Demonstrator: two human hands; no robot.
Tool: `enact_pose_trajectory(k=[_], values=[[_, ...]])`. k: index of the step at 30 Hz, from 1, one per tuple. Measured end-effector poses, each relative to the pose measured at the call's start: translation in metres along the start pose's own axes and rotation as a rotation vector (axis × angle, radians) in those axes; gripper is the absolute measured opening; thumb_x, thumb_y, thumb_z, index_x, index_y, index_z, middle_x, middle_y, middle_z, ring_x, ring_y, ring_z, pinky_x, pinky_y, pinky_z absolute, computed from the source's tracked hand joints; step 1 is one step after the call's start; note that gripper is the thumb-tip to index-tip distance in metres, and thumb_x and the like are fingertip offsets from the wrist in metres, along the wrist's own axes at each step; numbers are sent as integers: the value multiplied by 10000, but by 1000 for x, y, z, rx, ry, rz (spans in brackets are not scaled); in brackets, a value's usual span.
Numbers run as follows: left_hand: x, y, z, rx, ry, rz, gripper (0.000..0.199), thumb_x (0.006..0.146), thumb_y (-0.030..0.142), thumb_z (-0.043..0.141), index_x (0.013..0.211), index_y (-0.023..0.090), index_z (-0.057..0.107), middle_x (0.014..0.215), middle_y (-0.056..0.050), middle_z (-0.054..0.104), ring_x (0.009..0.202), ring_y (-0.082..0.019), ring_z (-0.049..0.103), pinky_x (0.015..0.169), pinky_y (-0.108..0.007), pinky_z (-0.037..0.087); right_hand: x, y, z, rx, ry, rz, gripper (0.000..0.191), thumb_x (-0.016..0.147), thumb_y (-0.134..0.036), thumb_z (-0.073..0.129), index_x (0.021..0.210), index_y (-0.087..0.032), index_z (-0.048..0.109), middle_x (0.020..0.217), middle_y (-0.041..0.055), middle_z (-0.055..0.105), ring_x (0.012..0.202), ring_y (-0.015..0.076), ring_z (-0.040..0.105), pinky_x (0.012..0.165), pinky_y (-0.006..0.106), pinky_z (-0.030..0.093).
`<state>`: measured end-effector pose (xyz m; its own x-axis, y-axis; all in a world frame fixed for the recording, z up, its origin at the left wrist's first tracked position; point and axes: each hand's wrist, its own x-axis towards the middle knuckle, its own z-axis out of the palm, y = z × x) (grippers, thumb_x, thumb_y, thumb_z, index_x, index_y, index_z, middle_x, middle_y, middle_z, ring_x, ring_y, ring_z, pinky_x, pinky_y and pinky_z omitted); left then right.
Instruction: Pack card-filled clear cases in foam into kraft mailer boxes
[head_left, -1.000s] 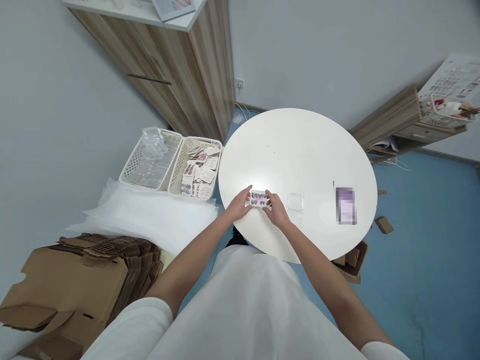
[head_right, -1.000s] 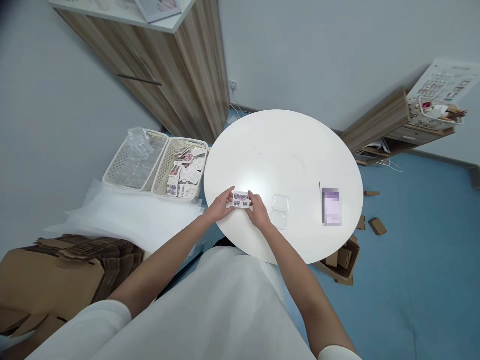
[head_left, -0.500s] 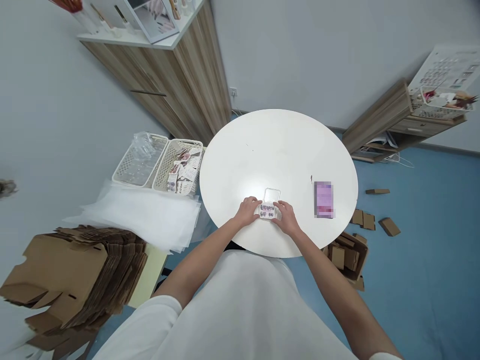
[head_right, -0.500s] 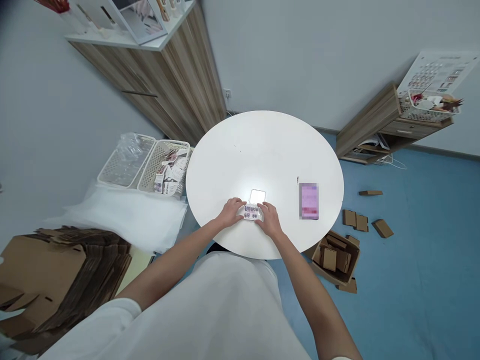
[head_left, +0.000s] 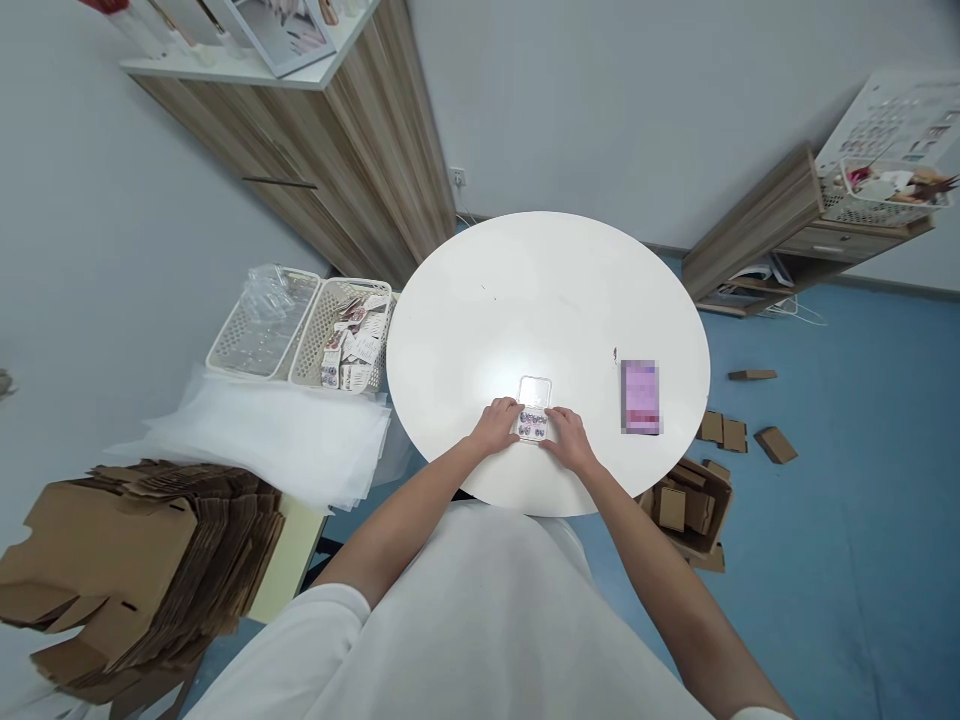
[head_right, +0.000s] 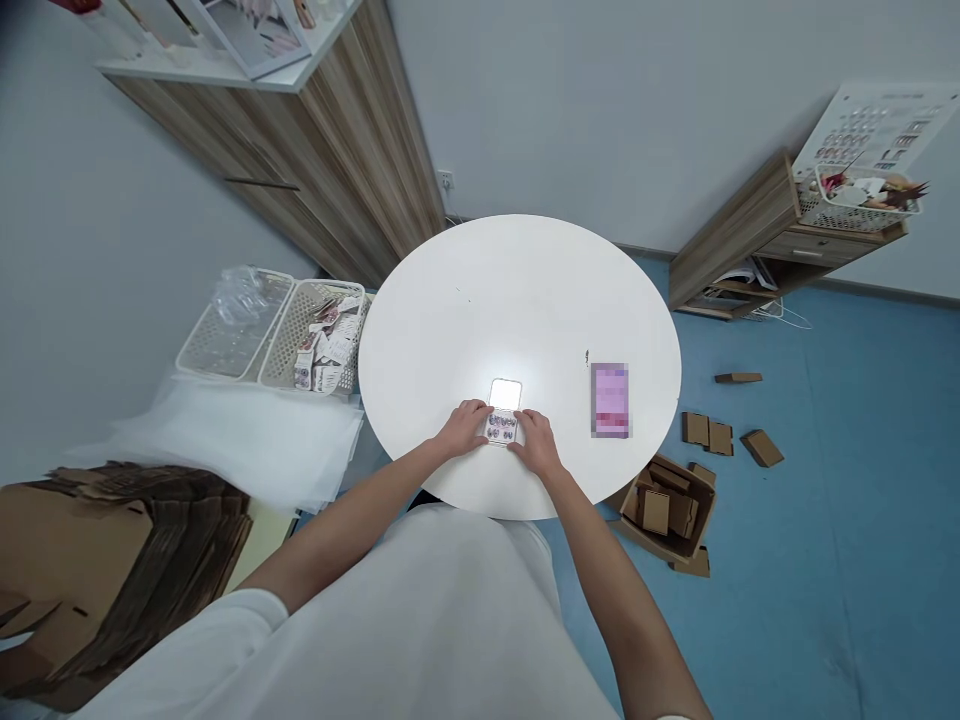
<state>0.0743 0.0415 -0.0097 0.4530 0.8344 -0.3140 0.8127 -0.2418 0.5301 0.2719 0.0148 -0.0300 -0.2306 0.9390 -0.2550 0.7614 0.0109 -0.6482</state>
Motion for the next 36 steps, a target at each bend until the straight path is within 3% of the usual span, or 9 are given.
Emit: enact_pose_trajectory(k=[14, 23, 27, 32, 36], values=[[-11, -4, 5, 53, -69, 54, 611, 723, 263, 563, 1266, 224, 287, 1193, -101, 408, 1058, -264, 388, 836, -375, 361, 0, 5, 2, -124, -46, -57, 637, 622, -336, 647, 1206, -240, 408, 1245, 93, 380, 1164, 284, 316, 914, 429, 328], [-15, -7, 9, -81, -12, 29, 616, 704, 213, 580, 1266, 223, 329, 1195, -98, 418, 1086, -268, 380, 882, -386, 340, -1, 5, 2, -69, -51, -45, 647, 600, -344, 665, 1198, -250, 434, 1270, 87, 368, 1182, 294, 297, 921, 438, 328], [-24, -8, 13, -221, 84, -86, 567, 714, 227, 571, 1244, 186, 373, 1178, -102, 444, 1064, -245, 419, 895, -378, 356, -2, 3, -2, 74, -8, 2, 623, 613, -361, 648, 1188, -230, 448, 1238, 85, 412, 1160, 264, 345, 933, 413, 335], [-31, -6, 18, -469, 117, -389, 397, 740, 225, 534, 1126, 139, 501, 980, -84, 573, 785, -158, 562, 757, -295, 450, 12, -3, -16, 359, 73, 248, 459, 724, -342, 507, 1162, -209, 463, 1055, 55, 567, 837, 150, 556, 794, 329, 437], [-25, 0, 22, -526, 134, -461, 327, 692, 214, 590, 1013, 154, 574, 837, -45, 622, 738, -145, 585, 721, -257, 461, 35, -10, -20, 349, 112, 386, 381, 696, -347, 524, 1043, -192, 545, 892, 28, 637, 815, 151, 574, 760, 298, 432]])
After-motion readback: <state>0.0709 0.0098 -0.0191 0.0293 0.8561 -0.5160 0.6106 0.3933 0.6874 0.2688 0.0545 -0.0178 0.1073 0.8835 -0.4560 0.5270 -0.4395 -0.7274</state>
